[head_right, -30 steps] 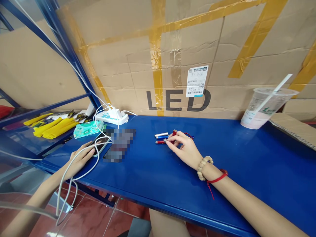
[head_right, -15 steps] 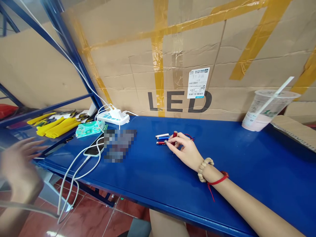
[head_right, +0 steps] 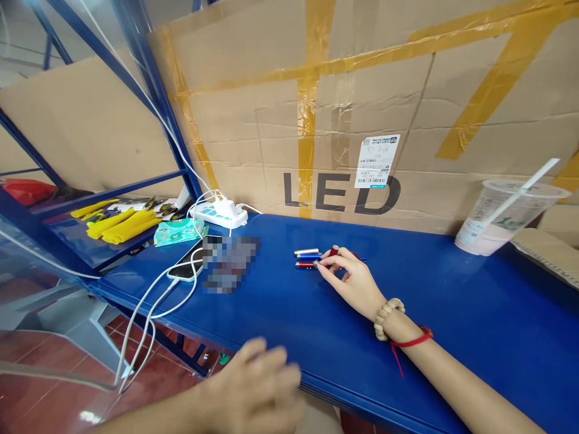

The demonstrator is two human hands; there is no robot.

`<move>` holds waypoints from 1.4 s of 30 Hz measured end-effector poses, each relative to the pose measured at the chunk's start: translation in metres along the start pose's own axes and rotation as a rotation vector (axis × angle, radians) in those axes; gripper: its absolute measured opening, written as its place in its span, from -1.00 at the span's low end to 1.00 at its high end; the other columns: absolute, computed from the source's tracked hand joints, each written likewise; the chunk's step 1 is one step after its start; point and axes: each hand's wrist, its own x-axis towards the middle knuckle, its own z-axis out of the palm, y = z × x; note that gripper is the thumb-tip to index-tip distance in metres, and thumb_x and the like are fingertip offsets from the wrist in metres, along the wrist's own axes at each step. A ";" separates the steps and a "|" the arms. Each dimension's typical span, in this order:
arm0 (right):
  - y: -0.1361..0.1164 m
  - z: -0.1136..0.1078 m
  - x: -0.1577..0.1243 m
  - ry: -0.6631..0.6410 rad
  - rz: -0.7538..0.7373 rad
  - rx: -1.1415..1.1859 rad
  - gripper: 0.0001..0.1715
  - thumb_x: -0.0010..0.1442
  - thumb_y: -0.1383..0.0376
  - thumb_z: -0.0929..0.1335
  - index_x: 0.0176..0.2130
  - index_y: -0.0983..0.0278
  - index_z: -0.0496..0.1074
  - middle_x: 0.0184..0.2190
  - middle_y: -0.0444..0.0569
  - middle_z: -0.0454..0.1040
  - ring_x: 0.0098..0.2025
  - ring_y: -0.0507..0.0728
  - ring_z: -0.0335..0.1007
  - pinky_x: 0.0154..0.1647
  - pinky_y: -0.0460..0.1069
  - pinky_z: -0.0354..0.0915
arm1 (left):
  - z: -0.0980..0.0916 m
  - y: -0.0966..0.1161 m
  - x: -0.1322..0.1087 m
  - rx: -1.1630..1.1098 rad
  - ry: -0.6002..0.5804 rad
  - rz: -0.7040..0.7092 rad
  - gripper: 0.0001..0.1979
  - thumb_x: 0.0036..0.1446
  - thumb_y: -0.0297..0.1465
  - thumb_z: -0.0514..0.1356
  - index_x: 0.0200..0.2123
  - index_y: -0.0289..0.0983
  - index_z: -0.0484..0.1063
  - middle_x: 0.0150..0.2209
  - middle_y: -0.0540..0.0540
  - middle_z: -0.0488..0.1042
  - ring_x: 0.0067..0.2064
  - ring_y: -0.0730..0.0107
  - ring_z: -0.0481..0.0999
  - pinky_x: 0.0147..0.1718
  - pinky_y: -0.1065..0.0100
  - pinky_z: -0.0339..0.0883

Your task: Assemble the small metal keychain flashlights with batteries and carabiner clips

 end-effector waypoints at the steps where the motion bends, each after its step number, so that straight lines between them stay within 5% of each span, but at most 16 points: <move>1: 0.000 -0.001 0.000 0.003 0.000 -0.002 -0.67 0.15 0.07 0.28 -0.36 0.27 0.46 -0.23 0.05 0.34 -0.43 0.02 0.32 -0.74 -0.15 0.23 | 0.001 -0.002 0.015 -0.121 0.047 0.026 -0.86 0.11 -0.31 0.06 -0.26 -0.15 0.35 -0.28 -0.05 0.44 -0.21 0.34 0.40 -0.23 0.35 0.21; 6: 0.002 -0.004 0.002 -0.018 0.009 0.006 -0.66 0.17 0.06 0.25 -0.32 0.27 0.42 -0.23 0.06 0.29 -0.40 0.05 0.33 -0.72 -0.12 0.28 | 0.025 -0.036 0.091 -0.637 0.200 -0.516 -0.80 0.20 -0.36 -0.04 -0.11 -0.22 0.21 -0.16 -0.10 0.33 -0.14 0.36 0.33 -0.08 0.27 0.22; 9: 0.002 -0.003 0.002 -0.066 0.008 0.005 -0.67 0.19 0.07 0.24 -0.30 0.26 0.40 -0.26 0.03 0.26 -0.43 0.04 0.30 -0.70 -0.11 0.29 | 0.045 -0.059 0.115 -0.752 0.147 -0.644 -0.78 0.22 -0.29 -0.05 -0.11 -0.21 0.23 -0.21 -0.07 0.30 -0.14 0.35 0.34 -0.05 0.24 0.22; 15: 0.002 -0.002 0.002 -0.113 -0.050 -0.051 -0.69 0.21 0.11 0.22 -0.36 0.26 0.39 -0.31 0.02 0.27 -0.37 0.07 0.29 -0.66 -0.11 0.27 | 0.066 -0.071 0.119 -0.981 0.001 -0.616 -0.80 0.22 -0.28 -0.02 -0.14 -0.21 0.25 -0.22 -0.06 0.34 -0.17 0.38 0.39 -0.14 0.30 0.29; 24: -0.003 -0.006 0.001 -0.172 -0.076 -0.119 -0.74 0.18 0.16 0.25 -0.39 0.23 0.43 -0.30 0.03 0.34 -0.30 0.12 0.33 -0.42 -0.01 0.38 | 0.070 -0.078 0.113 -1.221 0.026 -0.532 -0.79 0.15 -0.33 0.10 -0.14 -0.25 0.34 -0.41 -0.01 0.35 -0.38 0.48 0.40 -0.41 0.45 0.29; 28: -0.004 -0.006 0.001 -0.199 -0.052 -0.099 -0.73 0.16 0.13 0.27 -0.40 0.22 0.45 -0.27 0.05 0.35 -0.32 0.12 0.34 -0.56 -0.05 0.35 | 0.072 -0.080 0.113 -1.308 0.070 -0.576 -0.73 0.06 -0.27 0.20 -0.21 -0.32 0.44 -0.47 -0.03 0.40 -0.44 0.46 0.40 -0.44 0.42 0.30; 36: -0.002 -0.004 0.001 -0.213 -0.002 -0.069 -0.74 0.18 0.14 0.26 -0.33 0.23 0.43 -0.14 0.07 0.30 -0.37 0.05 0.33 -0.66 -0.11 0.29 | 0.068 -0.077 0.115 -1.127 0.232 -0.683 -0.83 0.05 -0.37 0.21 -0.28 -0.32 0.49 -0.16 -0.14 0.40 -0.44 0.54 0.46 -0.44 0.45 0.41; 42: -0.004 -0.006 0.002 -0.205 0.025 -0.020 -0.72 0.16 0.11 0.27 -0.34 0.23 0.45 -0.17 0.07 0.32 -0.35 0.07 0.33 -0.67 -0.13 0.29 | 0.068 -0.079 0.113 -1.112 0.230 -0.646 -0.87 0.02 -0.43 0.23 -0.31 -0.33 0.48 -0.19 -0.11 0.35 -0.40 0.54 0.45 -0.49 0.50 0.40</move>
